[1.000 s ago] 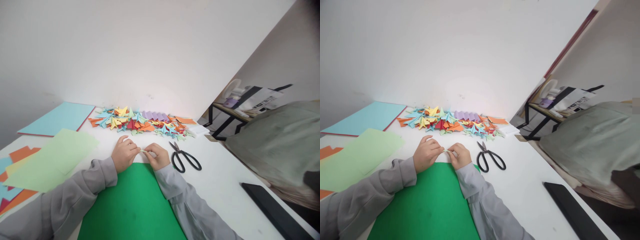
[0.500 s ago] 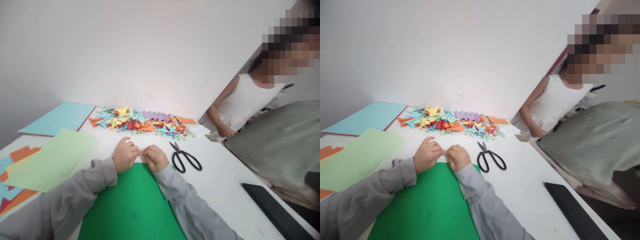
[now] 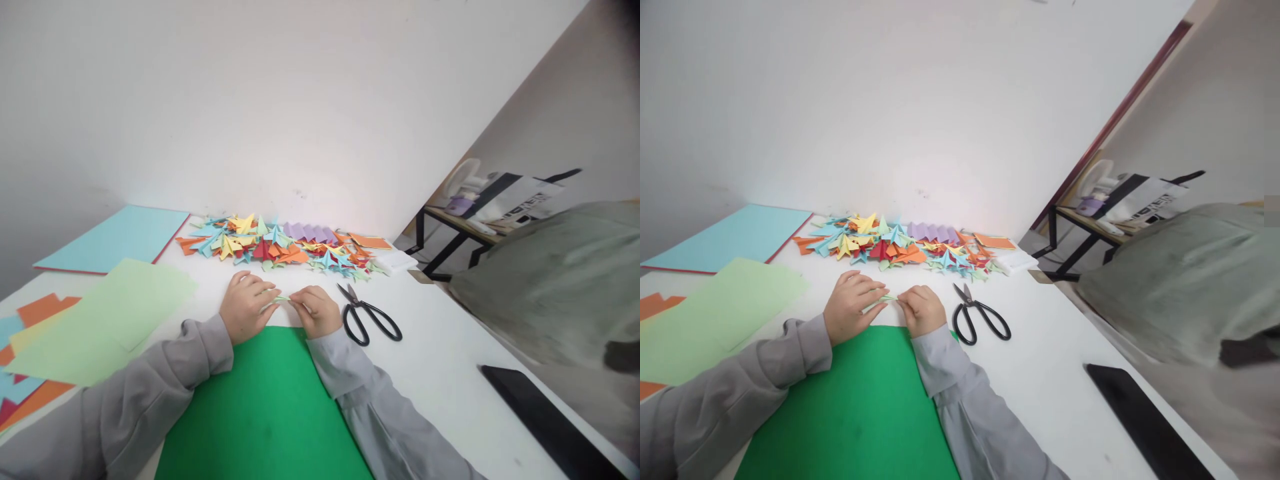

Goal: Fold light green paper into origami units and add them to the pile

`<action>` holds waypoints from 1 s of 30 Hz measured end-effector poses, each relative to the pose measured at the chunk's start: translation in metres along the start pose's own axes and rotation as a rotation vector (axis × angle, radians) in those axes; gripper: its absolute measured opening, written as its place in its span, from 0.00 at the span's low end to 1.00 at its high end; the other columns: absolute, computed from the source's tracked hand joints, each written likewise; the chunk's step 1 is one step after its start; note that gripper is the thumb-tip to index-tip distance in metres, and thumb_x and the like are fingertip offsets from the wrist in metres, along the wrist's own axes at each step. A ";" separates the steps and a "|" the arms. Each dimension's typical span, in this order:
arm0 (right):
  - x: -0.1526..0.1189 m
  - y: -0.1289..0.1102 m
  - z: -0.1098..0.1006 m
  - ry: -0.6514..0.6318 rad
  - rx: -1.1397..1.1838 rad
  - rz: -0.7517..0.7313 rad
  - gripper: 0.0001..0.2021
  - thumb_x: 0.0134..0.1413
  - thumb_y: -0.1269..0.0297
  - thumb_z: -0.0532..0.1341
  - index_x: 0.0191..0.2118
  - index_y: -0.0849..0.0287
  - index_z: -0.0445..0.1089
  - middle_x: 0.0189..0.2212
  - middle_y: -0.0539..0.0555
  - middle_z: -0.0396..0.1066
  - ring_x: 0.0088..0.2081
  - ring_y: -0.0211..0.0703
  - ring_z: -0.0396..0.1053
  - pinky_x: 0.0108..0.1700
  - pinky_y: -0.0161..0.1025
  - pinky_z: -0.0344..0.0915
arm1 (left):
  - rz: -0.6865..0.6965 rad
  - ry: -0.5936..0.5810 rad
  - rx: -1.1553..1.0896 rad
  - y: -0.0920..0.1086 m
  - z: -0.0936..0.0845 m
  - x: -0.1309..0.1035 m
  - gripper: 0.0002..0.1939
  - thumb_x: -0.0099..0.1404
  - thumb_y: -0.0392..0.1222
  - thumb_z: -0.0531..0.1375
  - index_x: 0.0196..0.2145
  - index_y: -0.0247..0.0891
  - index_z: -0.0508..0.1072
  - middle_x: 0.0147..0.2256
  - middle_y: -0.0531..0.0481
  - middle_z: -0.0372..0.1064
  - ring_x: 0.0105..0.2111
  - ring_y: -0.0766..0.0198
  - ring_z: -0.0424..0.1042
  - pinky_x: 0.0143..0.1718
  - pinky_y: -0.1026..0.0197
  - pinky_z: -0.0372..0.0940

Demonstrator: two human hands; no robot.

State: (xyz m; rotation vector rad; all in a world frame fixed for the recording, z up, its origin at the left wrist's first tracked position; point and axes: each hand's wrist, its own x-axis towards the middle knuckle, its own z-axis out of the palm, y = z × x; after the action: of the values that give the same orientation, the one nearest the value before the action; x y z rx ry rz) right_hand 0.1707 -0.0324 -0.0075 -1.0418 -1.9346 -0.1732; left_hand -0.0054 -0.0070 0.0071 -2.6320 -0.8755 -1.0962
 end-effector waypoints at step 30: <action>0.002 -0.001 -0.005 -0.140 -0.232 -0.133 0.07 0.50 0.71 0.54 0.30 0.58 0.69 0.23 0.51 0.69 0.28 0.39 0.60 0.29 0.38 0.51 | -0.142 0.025 -0.216 -0.005 0.006 0.001 0.08 0.53 0.46 0.58 0.28 0.40 0.72 0.26 0.53 0.72 0.29 0.67 0.69 0.41 0.57 0.55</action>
State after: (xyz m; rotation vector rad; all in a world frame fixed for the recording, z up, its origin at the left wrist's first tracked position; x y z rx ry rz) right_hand 0.1726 -0.0348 -0.0030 -1.0997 -2.1495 -0.4174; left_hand -0.0042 -0.0002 0.0032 -2.7555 -1.0041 -1.3246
